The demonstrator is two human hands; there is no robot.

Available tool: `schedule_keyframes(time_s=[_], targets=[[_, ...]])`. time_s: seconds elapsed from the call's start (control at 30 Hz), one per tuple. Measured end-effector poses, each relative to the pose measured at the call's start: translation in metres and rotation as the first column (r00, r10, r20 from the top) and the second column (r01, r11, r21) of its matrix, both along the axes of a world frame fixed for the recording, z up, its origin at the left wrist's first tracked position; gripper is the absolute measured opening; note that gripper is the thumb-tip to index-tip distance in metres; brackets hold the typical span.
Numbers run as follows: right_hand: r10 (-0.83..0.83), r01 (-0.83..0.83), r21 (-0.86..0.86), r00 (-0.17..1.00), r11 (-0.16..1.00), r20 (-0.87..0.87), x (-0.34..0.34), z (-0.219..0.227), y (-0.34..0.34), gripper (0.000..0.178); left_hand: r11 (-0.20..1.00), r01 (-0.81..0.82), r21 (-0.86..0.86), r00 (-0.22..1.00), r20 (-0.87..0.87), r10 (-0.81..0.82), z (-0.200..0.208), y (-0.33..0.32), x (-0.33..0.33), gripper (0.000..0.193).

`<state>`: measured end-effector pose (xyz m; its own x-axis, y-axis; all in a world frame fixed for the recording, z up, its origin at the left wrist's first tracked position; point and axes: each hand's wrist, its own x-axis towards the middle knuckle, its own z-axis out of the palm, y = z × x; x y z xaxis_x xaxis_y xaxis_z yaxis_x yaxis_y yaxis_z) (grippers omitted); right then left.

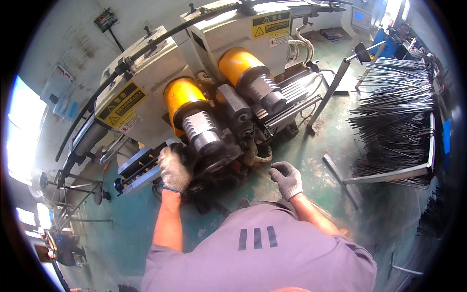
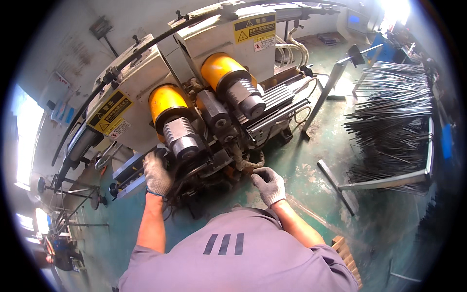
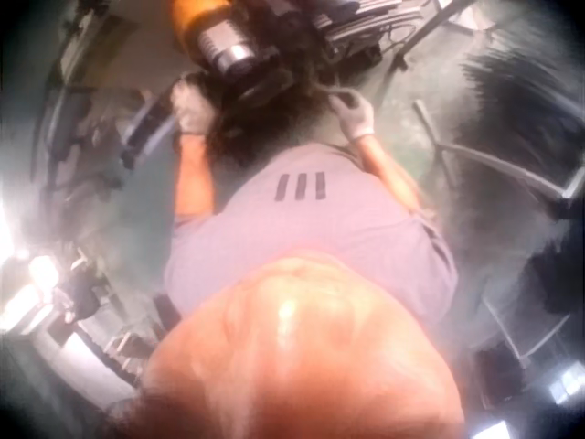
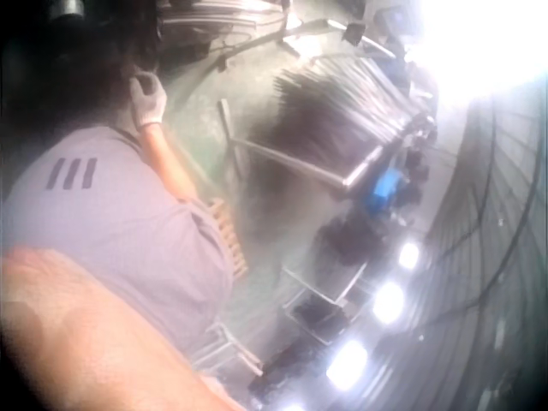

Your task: The person operates a manual metal bending machine to shape long metal rods into U-shaped frames. They feed the rods into the machine, bend them, and then use a tape measure to verify the dimensions of the finished pieces. The person stacks the completed frames on a wooden pallet nearby.

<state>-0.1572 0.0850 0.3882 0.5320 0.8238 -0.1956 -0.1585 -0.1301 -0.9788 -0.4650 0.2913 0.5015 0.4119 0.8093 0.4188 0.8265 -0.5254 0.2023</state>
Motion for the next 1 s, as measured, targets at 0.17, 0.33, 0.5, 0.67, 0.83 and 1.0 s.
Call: schedule_keyframes(time_s=[0.17,0.33,0.5,0.67,0.83,1.0], targets=[[0.034,-0.033,-0.009,0.993,0.999,0.11,0.07,-0.002,-0.006,0.021,0.946,-0.179,0.27,0.972,0.201,0.126,0.006,-0.014,0.003,0.045],[0.078,-0.145,0.142,0.915,0.979,0.396,0.176,0.066,0.028,0.018,0.923,-0.379,0.067,0.79,0.542,0.285,0.043,-0.033,0.069,0.028],[-0.105,-0.459,0.488,0.64,0.742,0.761,0.241,0.18,0.156,0.018,0.887,-0.264,0.379,0.955,0.232,0.185,0.064,-0.01,0.149,0.021],[-0.429,-0.616,0.49,0.259,0.617,0.865,0.247,0.286,0.306,0.034,0.892,-0.324,0.316,0.938,0.23,0.259,0.067,-0.006,0.143,0.018],[-0.473,-0.546,0.319,-0.165,0.774,0.865,0.24,0.336,0.435,0.033,0.882,-0.344,0.322,0.928,0.258,0.268,0.074,-0.011,0.162,0.015],[0.005,-0.335,-0.171,-0.443,0.926,0.896,0.22,0.355,0.477,0.029,0.873,-0.377,0.31,0.908,0.308,0.283,0.072,-0.012,0.162,0.017]])
